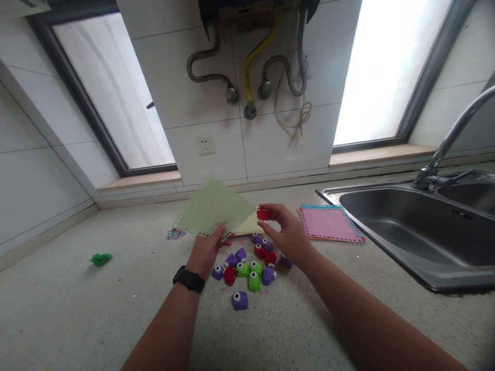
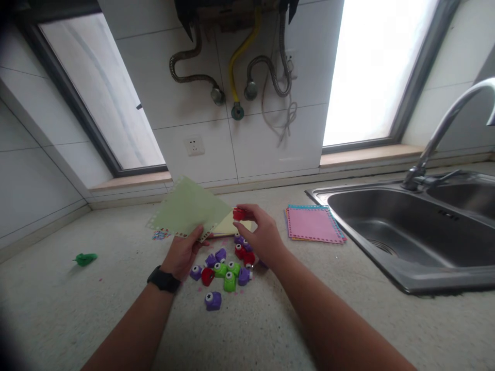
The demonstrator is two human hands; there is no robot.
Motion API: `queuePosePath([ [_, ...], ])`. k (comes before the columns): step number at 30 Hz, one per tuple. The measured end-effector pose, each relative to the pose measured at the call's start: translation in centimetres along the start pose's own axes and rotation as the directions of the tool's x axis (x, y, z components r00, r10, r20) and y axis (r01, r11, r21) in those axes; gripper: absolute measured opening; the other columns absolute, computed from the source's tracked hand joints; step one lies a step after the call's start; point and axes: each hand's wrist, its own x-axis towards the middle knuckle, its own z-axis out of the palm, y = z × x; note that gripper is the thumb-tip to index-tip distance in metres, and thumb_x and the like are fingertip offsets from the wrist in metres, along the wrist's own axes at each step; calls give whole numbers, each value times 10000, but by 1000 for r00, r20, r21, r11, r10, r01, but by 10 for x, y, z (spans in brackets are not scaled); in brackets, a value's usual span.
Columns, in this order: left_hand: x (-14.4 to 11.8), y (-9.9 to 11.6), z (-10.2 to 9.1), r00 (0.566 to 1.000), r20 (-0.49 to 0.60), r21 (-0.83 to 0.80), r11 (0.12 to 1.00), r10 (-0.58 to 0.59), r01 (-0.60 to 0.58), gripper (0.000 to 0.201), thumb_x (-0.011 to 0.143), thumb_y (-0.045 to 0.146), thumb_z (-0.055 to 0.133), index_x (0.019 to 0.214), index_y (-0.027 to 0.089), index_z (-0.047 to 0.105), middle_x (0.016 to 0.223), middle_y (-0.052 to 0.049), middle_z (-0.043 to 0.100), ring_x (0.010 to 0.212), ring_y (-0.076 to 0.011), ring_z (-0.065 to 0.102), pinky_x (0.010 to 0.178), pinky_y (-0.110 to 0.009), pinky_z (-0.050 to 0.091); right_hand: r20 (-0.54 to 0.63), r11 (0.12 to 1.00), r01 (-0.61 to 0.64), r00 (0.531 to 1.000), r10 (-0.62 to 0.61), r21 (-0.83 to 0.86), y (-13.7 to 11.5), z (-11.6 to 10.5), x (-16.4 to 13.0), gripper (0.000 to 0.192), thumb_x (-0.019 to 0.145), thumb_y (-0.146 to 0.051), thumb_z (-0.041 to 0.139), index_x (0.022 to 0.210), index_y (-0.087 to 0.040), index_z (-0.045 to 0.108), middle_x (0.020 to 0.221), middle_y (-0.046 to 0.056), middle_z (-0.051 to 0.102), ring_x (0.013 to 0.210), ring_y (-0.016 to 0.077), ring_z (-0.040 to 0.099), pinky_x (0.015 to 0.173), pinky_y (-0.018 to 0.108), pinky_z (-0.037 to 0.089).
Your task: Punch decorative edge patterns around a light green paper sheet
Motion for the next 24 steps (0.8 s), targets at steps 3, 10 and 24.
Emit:
queuePosePath([
  [3, 0, 1, 1, 1000, -5, -16, 1000, 3, -3, 451, 749, 270, 795, 1156, 197, 617, 1025, -15, 714, 740, -151, 718, 530, -222, 580, -2, 1000, 31, 1000, -31, 1, -6, -1, -1, 355, 860, -250, 691, 1199, -197, 600, 1116, 90, 673, 985, 208, 662, 924, 406, 541],
  [10, 1, 1, 4, 1000, -12, -54, 998, 28, -29, 362, 723, 259, 815, 1040, 186, 656, 936, 0, 716, 720, -160, 721, 501, -217, 576, -17, 998, 62, 998, -62, 11, -7, -2, -3, 337, 850, -265, 701, 1167, -204, 605, 1074, 84, 684, 925, 208, 672, 871, 408, 561],
  [24, 1, -2, 1, 999, 16, -4, 1000, 27, -27, 406, 744, 276, 801, 1098, 174, 631, 975, -22, 697, 725, -170, 720, 509, -227, 571, 1, 999, -16, 1000, 16, 45, -6, 0, -2, 364, 837, -306, 716, 1164, -188, 608, 995, 83, 692, 866, 196, 658, 847, 413, 548],
])
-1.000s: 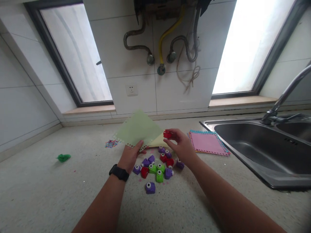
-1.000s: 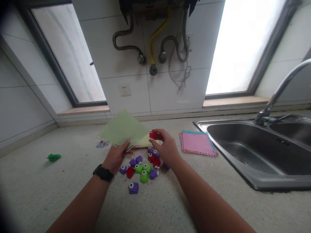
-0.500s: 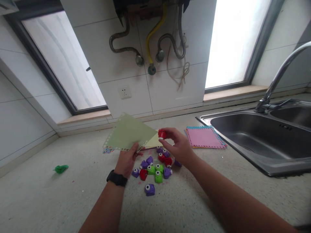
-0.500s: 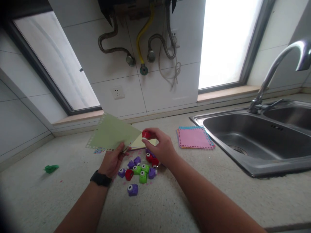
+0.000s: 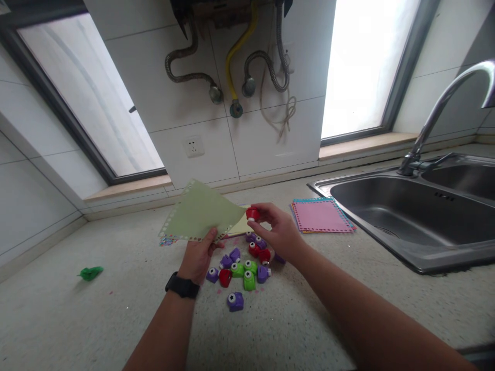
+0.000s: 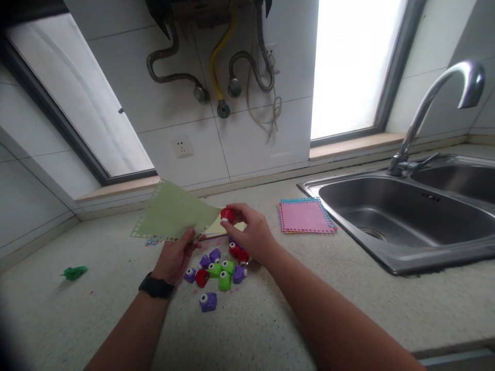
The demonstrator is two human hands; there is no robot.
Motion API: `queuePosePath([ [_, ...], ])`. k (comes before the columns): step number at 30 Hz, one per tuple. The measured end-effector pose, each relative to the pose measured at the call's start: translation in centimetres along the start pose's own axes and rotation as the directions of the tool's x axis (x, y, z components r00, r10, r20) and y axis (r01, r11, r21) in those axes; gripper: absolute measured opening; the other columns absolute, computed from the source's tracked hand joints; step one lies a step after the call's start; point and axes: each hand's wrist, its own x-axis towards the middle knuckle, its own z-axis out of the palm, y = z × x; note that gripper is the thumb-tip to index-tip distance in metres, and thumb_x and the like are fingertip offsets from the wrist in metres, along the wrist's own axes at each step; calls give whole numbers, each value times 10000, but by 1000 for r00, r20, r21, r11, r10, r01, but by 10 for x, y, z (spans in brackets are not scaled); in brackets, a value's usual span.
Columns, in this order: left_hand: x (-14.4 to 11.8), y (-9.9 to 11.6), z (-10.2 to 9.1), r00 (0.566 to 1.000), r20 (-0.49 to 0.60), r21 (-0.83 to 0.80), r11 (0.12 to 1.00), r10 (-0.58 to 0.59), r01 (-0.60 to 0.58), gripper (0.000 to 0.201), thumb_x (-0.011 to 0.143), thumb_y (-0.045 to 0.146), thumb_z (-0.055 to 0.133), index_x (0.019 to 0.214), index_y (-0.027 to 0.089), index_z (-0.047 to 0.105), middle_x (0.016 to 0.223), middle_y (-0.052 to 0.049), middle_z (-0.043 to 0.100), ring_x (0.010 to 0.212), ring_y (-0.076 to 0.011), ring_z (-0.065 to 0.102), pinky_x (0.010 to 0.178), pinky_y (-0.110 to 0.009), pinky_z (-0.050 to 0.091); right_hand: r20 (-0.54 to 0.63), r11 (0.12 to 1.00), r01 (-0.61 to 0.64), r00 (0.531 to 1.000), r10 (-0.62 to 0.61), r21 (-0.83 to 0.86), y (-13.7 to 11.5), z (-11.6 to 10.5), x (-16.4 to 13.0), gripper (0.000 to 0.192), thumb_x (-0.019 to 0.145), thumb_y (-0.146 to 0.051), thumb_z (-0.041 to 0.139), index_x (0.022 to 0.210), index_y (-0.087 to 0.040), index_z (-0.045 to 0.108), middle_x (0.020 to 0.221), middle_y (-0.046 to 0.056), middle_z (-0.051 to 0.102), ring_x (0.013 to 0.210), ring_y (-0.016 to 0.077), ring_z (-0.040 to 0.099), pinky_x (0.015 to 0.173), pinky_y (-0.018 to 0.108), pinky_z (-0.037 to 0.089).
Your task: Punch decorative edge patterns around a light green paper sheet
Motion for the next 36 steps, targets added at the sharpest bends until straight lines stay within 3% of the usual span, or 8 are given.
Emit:
queuePosePath([
  [13, -2, 3, 2, 1000, 0, 66, 998, 22, -22, 388, 768, 281, 775, 1110, 184, 618, 987, -15, 694, 703, -144, 699, 487, -221, 556, 57, 985, -134, 990, 128, 112, 3, 3, 1, 345, 824, -324, 722, 1134, -195, 643, 978, 76, 694, 842, 185, 630, 791, 387, 529],
  [18, -3, 3, 1, 1000, 5, 74, 997, 19, -19, 464, 766, 290, 775, 1182, 199, 591, 1032, -28, 691, 704, -162, 709, 461, -225, 544, 98, 949, -212, 976, 194, 234, 3, 4, 1, 349, 802, -327, 740, 1112, -195, 651, 998, 87, 699, 867, 194, 642, 804, 396, 532],
  [23, -3, 3, 1, 1000, -6, 84, 996, 23, -22, 404, 769, 288, 772, 1131, 189, 622, 1014, -27, 702, 677, -145, 692, 465, -228, 551, 144, 900, -291, 956, 257, 325, 1, 6, 1, 352, 776, -336, 760, 1079, -193, 651, 1010, 86, 700, 863, 183, 651, 795, 378, 538],
  [30, -5, 3, 1, 999, 25, 182, 983, 30, -34, 377, 783, 330, 755, 1106, 171, 642, 996, -61, 719, 713, -186, 704, 483, -243, 551, 191, 873, -348, 935, 299, 341, -1, 9, 1, 280, 799, -373, 743, 977, -185, 635, 880, 41, 688, 714, 139, 643, 684, 321, 538],
  [36, -10, 10, 6, 997, 75, 291, 955, 29, -50, 321, 791, 354, 742, 1028, 144, 691, 752, -60, 731, 554, -196, 668, 457, -283, 529, 288, 800, -486, 870, 401, 353, -3, 11, -1, 318, 872, -491, 627, 988, -220, 507, 832, 36, 702, 538, 142, 634, 492, 283, 498],
])
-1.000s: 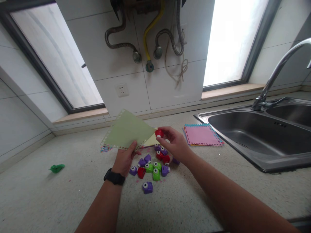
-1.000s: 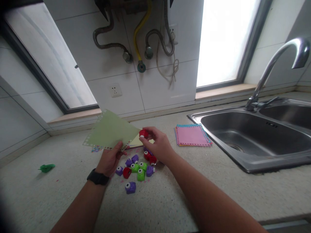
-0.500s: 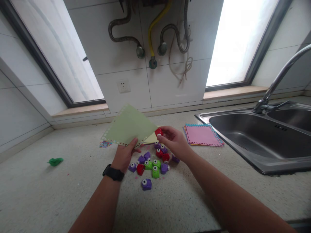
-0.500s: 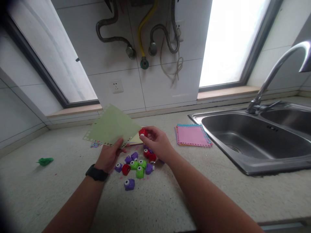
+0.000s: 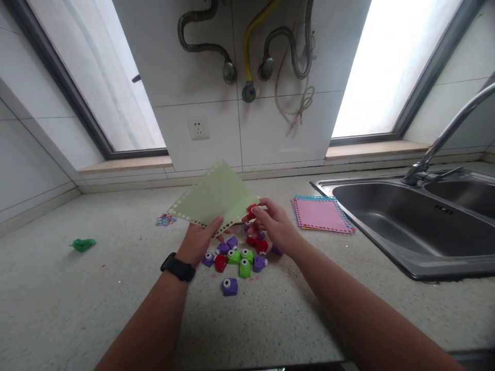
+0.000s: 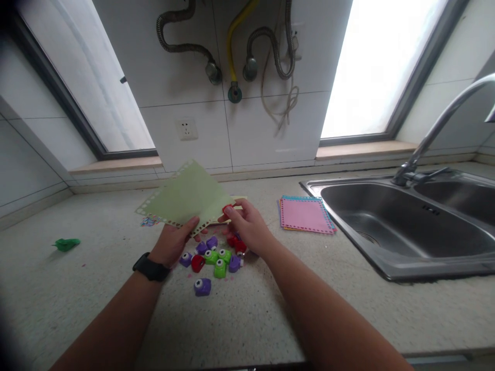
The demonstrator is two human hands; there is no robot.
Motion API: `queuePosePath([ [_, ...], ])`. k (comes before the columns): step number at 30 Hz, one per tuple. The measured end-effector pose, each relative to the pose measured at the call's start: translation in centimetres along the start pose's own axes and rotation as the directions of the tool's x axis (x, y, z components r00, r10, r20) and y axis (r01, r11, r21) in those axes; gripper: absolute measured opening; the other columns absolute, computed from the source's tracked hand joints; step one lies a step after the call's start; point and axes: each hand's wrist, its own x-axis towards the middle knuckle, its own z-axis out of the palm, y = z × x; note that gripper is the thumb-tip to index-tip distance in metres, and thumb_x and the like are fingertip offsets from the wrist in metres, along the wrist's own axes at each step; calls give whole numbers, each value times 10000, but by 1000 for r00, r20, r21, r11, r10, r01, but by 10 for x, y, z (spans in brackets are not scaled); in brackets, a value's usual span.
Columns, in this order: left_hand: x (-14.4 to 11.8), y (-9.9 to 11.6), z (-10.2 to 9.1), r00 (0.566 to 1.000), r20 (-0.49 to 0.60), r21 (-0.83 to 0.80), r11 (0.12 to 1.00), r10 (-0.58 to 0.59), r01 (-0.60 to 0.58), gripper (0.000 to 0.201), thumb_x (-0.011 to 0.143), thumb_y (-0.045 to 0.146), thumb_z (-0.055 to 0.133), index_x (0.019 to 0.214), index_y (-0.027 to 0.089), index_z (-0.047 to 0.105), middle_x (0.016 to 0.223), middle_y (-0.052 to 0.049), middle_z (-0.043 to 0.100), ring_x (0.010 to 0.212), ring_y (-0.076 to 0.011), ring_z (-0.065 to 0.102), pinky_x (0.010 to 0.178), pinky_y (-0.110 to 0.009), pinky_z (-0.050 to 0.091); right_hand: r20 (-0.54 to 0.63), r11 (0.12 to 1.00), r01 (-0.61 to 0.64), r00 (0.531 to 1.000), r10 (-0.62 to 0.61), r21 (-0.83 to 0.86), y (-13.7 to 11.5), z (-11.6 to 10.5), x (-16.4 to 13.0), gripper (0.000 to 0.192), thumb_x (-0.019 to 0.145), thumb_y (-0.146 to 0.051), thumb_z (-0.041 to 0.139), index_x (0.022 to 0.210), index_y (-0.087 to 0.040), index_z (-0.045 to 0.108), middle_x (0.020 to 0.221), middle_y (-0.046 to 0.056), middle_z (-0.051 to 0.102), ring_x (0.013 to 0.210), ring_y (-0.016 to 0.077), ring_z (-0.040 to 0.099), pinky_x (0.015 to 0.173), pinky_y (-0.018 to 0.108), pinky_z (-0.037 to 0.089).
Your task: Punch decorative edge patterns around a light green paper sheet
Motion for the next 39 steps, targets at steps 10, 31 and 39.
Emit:
queuePosePath([
  [10, -1, 4, 3, 998, -41, 2, 999, 47, -46, 444, 742, 296, 790, 1156, 183, 677, 1033, -88, 752, 974, -257, 705, 845, -370, 566, -5, 984, -82, 996, 84, 159, 14, 1, 5, 321, 880, -508, 587, 858, -200, 499, 679, -30, 564, 519, 109, 533, 464, 231, 364],
  [31, 2, 0, 4, 994, -81, -46, 996, 75, -79, 346, 698, 300, 823, 994, 151, 723, 1006, -113, 758, 1074, -295, 661, 1053, -428, 435, -10, 961, -166, 985, 172, 220, 24, 14, 1, 398, 870, -563, 613, 742, -209, 484, 565, -58, 421, 427, 78, 306, 415, 236, 207],
  [39, -3, 3, 6, 998, 34, -53, 997, -59, 61, 331, 769, 365, 759, 1004, 135, 722, 868, -101, 752, 492, -175, 640, 435, -278, 523, 10, 938, -216, 975, 222, 270, 24, 21, -1, 444, 834, -601, 642, 737, -233, 412, 544, -96, 225, 416, 74, 133, 408, 248, 97],
])
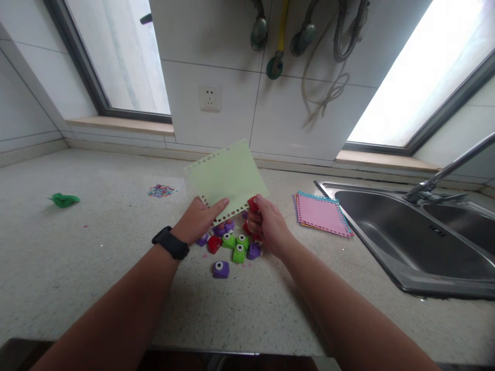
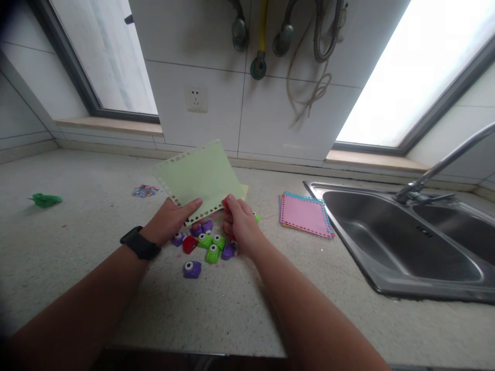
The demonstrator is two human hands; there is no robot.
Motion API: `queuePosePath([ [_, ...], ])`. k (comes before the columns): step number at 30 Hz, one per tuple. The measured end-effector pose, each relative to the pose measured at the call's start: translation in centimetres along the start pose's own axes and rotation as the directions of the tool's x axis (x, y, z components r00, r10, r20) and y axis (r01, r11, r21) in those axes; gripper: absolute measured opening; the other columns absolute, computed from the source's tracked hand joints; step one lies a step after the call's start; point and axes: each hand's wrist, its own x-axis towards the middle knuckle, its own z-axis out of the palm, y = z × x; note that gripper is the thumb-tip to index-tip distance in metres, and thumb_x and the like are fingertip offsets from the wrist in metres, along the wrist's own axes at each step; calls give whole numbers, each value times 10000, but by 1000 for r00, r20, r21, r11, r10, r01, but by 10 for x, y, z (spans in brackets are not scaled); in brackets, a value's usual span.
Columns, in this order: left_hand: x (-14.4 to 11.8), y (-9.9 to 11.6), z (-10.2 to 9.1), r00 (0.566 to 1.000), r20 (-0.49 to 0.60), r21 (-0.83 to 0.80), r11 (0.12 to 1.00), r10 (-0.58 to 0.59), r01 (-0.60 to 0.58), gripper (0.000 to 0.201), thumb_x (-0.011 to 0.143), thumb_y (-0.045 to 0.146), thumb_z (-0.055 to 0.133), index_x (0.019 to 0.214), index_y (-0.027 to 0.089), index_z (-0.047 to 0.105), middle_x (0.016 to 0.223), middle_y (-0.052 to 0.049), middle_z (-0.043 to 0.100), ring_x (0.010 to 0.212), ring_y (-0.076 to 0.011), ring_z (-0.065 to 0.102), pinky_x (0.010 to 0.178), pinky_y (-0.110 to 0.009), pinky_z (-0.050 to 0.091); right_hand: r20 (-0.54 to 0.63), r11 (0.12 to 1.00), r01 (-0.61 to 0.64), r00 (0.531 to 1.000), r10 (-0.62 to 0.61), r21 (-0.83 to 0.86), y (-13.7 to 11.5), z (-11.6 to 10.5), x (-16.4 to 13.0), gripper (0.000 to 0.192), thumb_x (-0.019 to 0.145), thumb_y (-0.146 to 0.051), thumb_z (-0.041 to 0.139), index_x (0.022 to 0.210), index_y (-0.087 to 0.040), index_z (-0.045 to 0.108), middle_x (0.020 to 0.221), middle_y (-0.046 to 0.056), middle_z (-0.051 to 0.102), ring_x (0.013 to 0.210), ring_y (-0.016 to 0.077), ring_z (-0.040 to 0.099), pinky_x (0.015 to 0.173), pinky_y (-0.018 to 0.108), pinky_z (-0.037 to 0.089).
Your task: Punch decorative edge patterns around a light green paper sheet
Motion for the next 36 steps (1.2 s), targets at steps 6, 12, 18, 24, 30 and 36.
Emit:
queuePosePath([
  [6, -1, 0, 1, 1000, 25, 4, 1000, 9, -9, 369, 782, 382, 743, 1058, 138, 716, 851, -100, 748, 459, -163, 621, 383, -252, 495, 13, 999, 24, 1000, -25, 37, 1, 3, 0, 474, 810, -584, 676, 721, -237, 365, 552, -100, 187, 422, 72, 130, 414, 247, 103],
  [12, -2, 1, 1, 998, 59, 31, 1000, -1, -1, 378, 812, 402, 706, 1089, 144, 699, 713, -65, 720, 425, -153, 581, 388, -251, 480, 34, 996, 31, 999, -34, 82, 2, 5, -1, 460, 817, -548, 684, 708, -233, 368, 545, -98, 183, 427, 74, 124, 423, 256, 96],
  [18, -3, 3, 0, 995, 95, 54, 999, -11, 5, 302, 829, 431, 680, 952, 154, 684, 632, -40, 688, 402, -148, 559, 398, -253, 461, 48, 996, 35, 998, -38, 78, 2, 7, -3, 464, 809, -554, 684, 706, -233, 366, 544, -98, 180, 437, 78, 119, 433, 258, 96],
  [24, -3, 3, -1, 993, 115, 99, 995, -15, 3, 329, 848, 451, 647, 975, 148, 662, 601, -39, 666, 414, -148, 554, 412, -253, 453, 32, 997, 33, 999, -36, 71, 1, 8, -4, 455, 803, -538, 702, 723, -234, 374, 540, -102, 199, 443, 77, 131, 430, 250, 110],
  [30, -7, 9, 1, 989, 145, 103, 995, -27, 12, 297, 883, 423, 609, 1002, 152, 603, 609, -6, 640, 422, -122, 529, 417, -232, 433, 39, 995, 46, 998, -49, 91, 4, 7, -2, 435, 827, -513, 690, 726, -227, 379, 534, -109, 210, 436, 68, 130, 427, 240, 105],
  [36, -6, 8, 2, 989, 149, 122, 993, -24, 5, 307, 881, 430, 608, 998, 146, 608, 604, -10, 637, 425, -124, 533, 409, -231, 434, 44, 993, 55, 997, -60, 101, 4, 7, -2, 417, 849, -497, 677, 729, -225, 385, 538, -106, 218, 437, 68, 148, 432, 244, 114],
])
